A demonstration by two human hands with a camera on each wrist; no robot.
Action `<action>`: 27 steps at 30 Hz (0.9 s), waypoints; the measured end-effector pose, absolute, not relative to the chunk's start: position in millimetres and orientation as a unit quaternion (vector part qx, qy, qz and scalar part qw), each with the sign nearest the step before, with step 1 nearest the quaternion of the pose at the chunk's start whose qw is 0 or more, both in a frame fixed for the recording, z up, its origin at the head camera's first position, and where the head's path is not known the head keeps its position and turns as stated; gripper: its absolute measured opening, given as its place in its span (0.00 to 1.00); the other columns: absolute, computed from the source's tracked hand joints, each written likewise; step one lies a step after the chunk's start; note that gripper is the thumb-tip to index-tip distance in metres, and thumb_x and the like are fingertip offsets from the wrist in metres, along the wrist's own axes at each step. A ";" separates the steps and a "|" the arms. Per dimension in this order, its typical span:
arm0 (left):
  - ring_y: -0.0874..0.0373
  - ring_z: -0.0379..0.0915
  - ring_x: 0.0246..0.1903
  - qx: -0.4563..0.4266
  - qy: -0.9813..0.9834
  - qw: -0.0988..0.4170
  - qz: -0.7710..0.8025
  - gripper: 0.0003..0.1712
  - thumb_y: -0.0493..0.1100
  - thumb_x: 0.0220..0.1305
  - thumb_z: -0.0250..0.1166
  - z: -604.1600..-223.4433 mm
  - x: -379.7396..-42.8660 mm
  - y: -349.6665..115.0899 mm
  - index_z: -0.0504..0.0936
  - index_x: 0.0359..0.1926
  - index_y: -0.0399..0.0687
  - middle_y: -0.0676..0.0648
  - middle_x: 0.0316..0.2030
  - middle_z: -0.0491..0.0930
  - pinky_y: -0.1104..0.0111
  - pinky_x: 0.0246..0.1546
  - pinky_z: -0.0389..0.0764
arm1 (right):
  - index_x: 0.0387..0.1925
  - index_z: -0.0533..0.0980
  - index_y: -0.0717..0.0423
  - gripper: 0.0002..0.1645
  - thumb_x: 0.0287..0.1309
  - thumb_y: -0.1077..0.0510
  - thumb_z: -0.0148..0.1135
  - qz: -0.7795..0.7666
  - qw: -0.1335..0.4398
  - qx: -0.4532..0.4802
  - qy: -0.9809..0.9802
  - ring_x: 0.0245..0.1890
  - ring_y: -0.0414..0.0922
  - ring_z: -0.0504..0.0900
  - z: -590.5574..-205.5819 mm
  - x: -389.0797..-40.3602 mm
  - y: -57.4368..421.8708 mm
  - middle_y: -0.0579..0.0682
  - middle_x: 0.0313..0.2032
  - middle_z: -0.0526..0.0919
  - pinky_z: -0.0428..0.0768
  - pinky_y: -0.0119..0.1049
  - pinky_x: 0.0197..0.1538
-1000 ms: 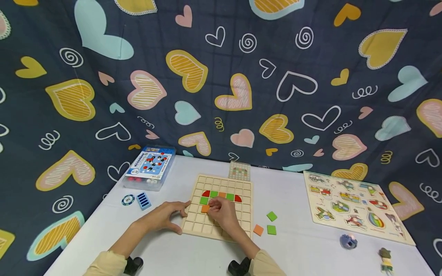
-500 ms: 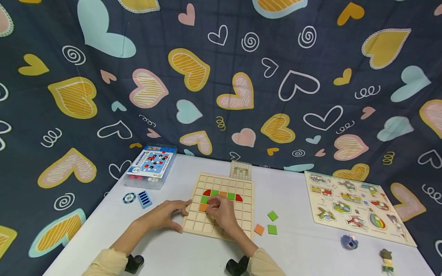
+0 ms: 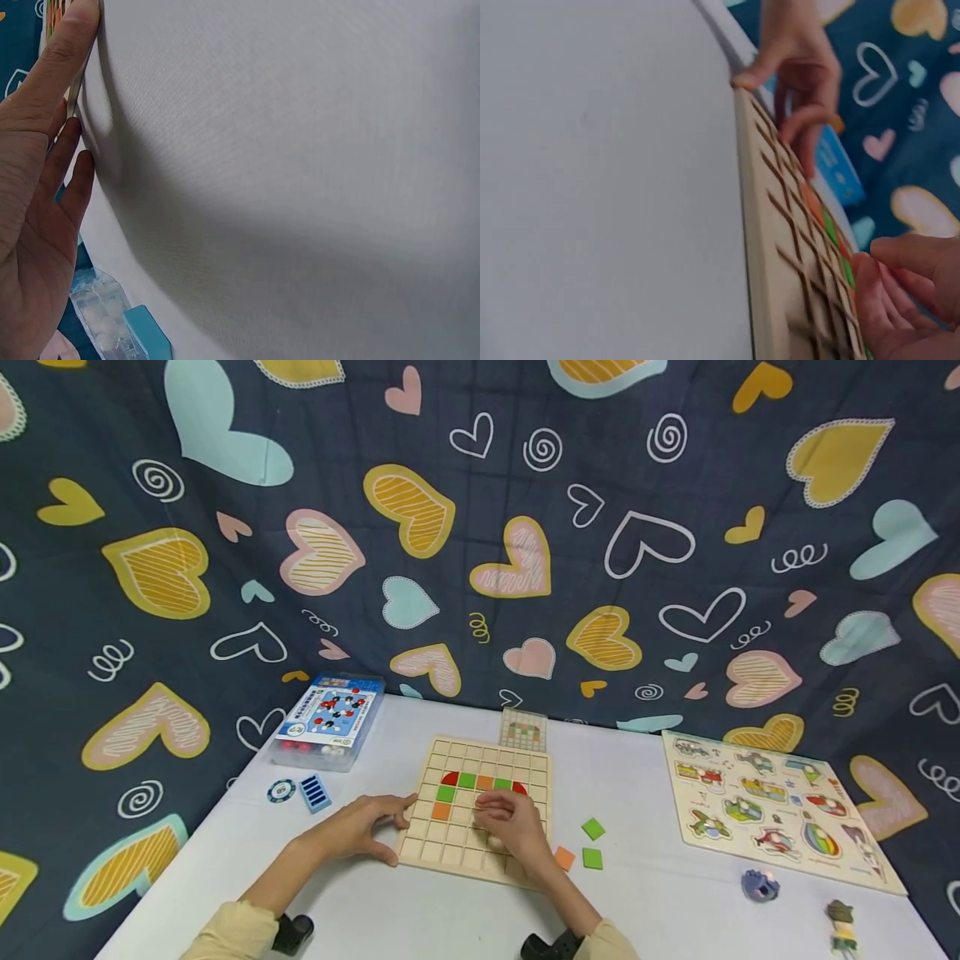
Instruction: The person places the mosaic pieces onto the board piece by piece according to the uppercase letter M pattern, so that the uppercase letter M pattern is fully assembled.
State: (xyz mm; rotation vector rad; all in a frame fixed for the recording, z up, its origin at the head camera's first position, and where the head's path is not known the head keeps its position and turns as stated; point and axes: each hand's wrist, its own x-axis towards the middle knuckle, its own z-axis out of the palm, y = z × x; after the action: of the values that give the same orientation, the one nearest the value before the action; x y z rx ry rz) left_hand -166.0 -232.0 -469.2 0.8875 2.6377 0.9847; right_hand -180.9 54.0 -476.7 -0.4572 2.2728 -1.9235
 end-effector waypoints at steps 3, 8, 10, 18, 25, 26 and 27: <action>0.41 0.64 0.63 0.292 0.891 0.097 0.333 0.18 0.50 0.42 0.76 -469.1 -165.3 -232.8 0.78 0.33 0.53 0.39 0.64 0.68 0.49 0.63 0.66 | 0.44 0.77 0.71 0.14 0.56 0.69 0.64 -0.643 0.078 -0.129 0.751 0.41 0.55 0.84 -473.4 -175.3 79.6 0.66 0.42 0.82 0.84 0.30 0.41; 0.42 0.64 0.63 0.287 0.892 0.099 0.334 0.18 0.50 0.42 0.76 -469.7 -164.2 -234.6 0.78 0.33 0.54 0.40 0.65 0.68 0.49 0.64 0.66 | 0.45 0.77 0.69 0.13 0.58 0.69 0.62 -0.639 0.081 -0.079 0.761 0.40 0.51 0.84 -469.7 -170.4 124.8 0.65 0.41 0.83 0.85 0.34 0.40; 0.41 0.64 0.63 0.289 0.892 0.095 0.333 0.18 0.50 0.42 0.76 -469.7 -163.8 -235.5 0.78 0.32 0.53 0.39 0.64 0.68 0.49 0.63 0.66 | 0.46 0.77 0.69 0.13 0.59 0.70 0.61 -0.630 0.076 -0.073 0.770 0.40 0.49 0.84 -469.5 -171.0 144.0 0.64 0.42 0.83 0.85 0.34 0.41; 0.39 0.64 0.62 0.299 0.890 0.092 0.332 0.17 0.51 0.43 0.76 -466.9 -164.6 -236.4 0.78 0.32 0.54 0.37 0.64 0.68 0.47 0.62 0.66 | 0.47 0.76 0.70 0.13 0.61 0.71 0.57 -0.595 0.025 -0.118 0.795 0.40 0.45 0.84 -474.9 -181.8 208.9 0.67 0.45 0.81 0.84 0.31 0.41; 0.39 0.64 0.63 0.301 0.888 0.096 0.334 0.18 0.51 0.43 0.75 -468.0 -166.2 -234.6 0.78 0.33 0.53 0.37 0.64 0.68 0.47 0.62 0.66 | 0.52 0.75 0.69 0.18 0.59 0.72 0.58 -0.505 0.076 -0.222 0.831 0.44 0.42 0.80 -477.5 -202.5 235.9 0.66 0.50 0.79 0.80 0.28 0.47; 0.39 0.64 0.63 0.301 0.888 0.096 0.335 0.18 0.51 0.43 0.75 -468.6 -166.3 -234.5 0.78 0.33 0.53 0.37 0.64 0.68 0.47 0.62 0.66 | 0.52 0.74 0.70 0.19 0.58 0.73 0.58 -0.496 0.091 -0.234 0.831 0.44 0.42 0.80 -478.0 -205.2 238.2 0.66 0.50 0.79 0.80 0.27 0.47; 0.39 0.64 0.63 0.301 0.887 0.096 0.336 0.18 0.51 0.43 0.75 -469.0 -166.2 -234.3 0.78 0.33 0.53 0.37 0.64 0.68 0.47 0.62 0.66 | 0.53 0.74 0.70 0.20 0.57 0.73 0.58 -0.489 0.104 -0.243 0.831 0.44 0.42 0.80 -478.4 -207.3 239.9 0.66 0.50 0.79 0.80 0.27 0.47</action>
State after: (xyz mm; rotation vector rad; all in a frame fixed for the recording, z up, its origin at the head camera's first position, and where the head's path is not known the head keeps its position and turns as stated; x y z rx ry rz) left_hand -166.2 -234.3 -469.0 0.8925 2.6286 0.9954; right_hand -207.3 239.9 -478.4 -0.7156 2.4510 -1.4420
